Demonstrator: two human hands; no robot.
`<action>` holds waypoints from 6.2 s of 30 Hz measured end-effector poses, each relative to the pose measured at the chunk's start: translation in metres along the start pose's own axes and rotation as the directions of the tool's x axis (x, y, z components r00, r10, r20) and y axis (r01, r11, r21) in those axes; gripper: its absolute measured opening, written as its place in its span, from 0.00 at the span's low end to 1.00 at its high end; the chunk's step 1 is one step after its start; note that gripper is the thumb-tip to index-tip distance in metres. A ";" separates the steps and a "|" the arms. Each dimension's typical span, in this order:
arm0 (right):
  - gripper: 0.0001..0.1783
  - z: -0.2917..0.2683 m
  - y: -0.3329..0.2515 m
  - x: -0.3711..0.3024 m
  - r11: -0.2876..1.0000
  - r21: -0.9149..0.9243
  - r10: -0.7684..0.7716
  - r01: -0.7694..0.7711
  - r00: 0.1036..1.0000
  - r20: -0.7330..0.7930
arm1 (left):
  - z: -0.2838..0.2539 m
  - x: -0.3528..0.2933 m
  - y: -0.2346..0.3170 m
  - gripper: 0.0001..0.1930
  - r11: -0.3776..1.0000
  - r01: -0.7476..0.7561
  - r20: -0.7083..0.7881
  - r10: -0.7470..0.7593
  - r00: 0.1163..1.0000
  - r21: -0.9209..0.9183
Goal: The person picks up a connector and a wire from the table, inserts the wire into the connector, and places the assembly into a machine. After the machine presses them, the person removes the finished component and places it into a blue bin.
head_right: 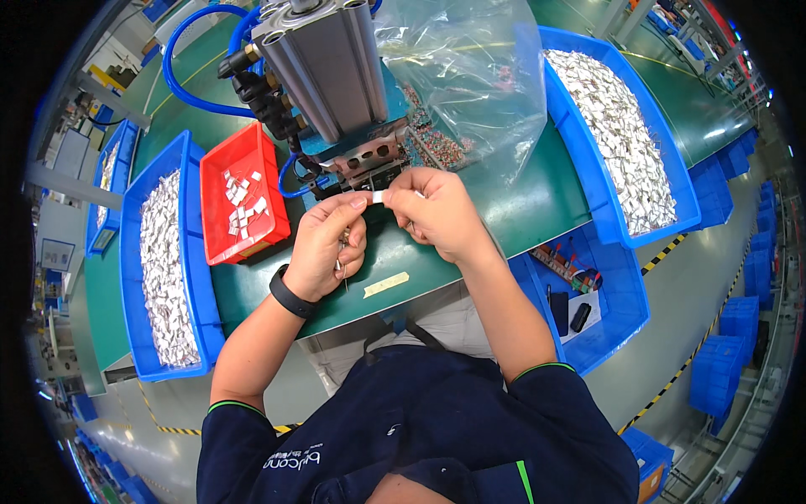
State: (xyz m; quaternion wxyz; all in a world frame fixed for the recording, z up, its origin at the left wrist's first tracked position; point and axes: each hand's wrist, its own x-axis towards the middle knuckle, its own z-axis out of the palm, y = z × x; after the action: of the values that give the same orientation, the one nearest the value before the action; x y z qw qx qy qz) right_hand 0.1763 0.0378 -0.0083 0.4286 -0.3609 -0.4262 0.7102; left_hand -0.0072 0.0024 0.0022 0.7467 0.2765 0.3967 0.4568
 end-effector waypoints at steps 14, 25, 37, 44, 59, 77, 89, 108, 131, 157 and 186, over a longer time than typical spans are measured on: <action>0.12 0.012 0.004 -0.008 0.991 -0.129 0.034 -0.028 0.998 0.046 | -0.002 0.000 -0.003 0.09 1.000 -0.026 -0.019 0.026 0.999 0.003; 0.08 0.007 0.005 -0.007 0.957 0.215 0.163 -0.192 0.975 0.148 | 0.001 -0.003 0.002 0.14 0.999 -0.042 0.028 0.041 0.999 0.031; 0.10 0.032 -0.016 -0.019 0.974 -0.217 0.080 -0.061 0.993 0.081 | -0.002 -0.001 0.003 0.32 0.993 0.109 0.137 -0.102 0.985 -0.049; 0.09 0.041 -0.022 -0.024 0.610 -0.790 -0.005 0.068 0.997 0.081 | -0.001 -0.003 0.002 0.32 0.989 0.128 0.128 -0.138 0.982 0.079; 0.11 0.009 -0.019 -0.012 0.894 -0.435 0.131 -0.110 0.991 0.020 | -0.002 -0.003 -0.004 0.07 0.995 -0.018 0.050 0.013 0.999 0.103; 0.11 0.015 -0.015 -0.011 0.993 0.051 0.114 -0.110 0.990 -0.081 | -0.001 -0.003 0.000 0.12 0.999 -0.034 0.055 0.032 0.998 0.034; 0.10 0.018 -0.019 -0.004 0.990 0.088 0.125 -0.113 0.981 -0.146 | -0.001 -0.002 0.000 0.11 0.999 -0.031 0.054 0.030 0.998 0.018; 0.10 0.013 0.002 -0.012 0.995 0.027 0.094 -0.095 0.995 0.037 | 0.001 -0.002 -0.001 0.09 0.999 -0.029 0.039 0.027 0.999 0.037; 0.09 0.022 -0.004 -0.036 0.965 -0.053 0.259 -0.256 0.962 0.084 | -0.002 -0.003 0.002 0.18 0.999 -0.039 0.060 0.039 0.997 0.006; 0.07 0.009 -0.014 -0.011 0.993 0.039 0.116 -0.114 0.991 -0.068 | -0.004 -0.002 -0.003 0.12 0.999 0.007 0.113 -0.010 0.993 0.031; 0.08 0.023 0.003 -0.019 0.995 0.079 0.068 -0.059 0.991 -0.116 | -0.005 0.000 -0.006 0.05 0.996 -0.083 0.030 0.084 0.996 -0.044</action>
State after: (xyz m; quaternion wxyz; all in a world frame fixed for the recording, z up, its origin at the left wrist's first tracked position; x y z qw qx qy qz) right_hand 0.1620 0.0128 -0.0001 0.4437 -0.3994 -0.3612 0.7164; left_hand -0.0090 0.0005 -0.0054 0.7389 0.2840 0.3628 0.4916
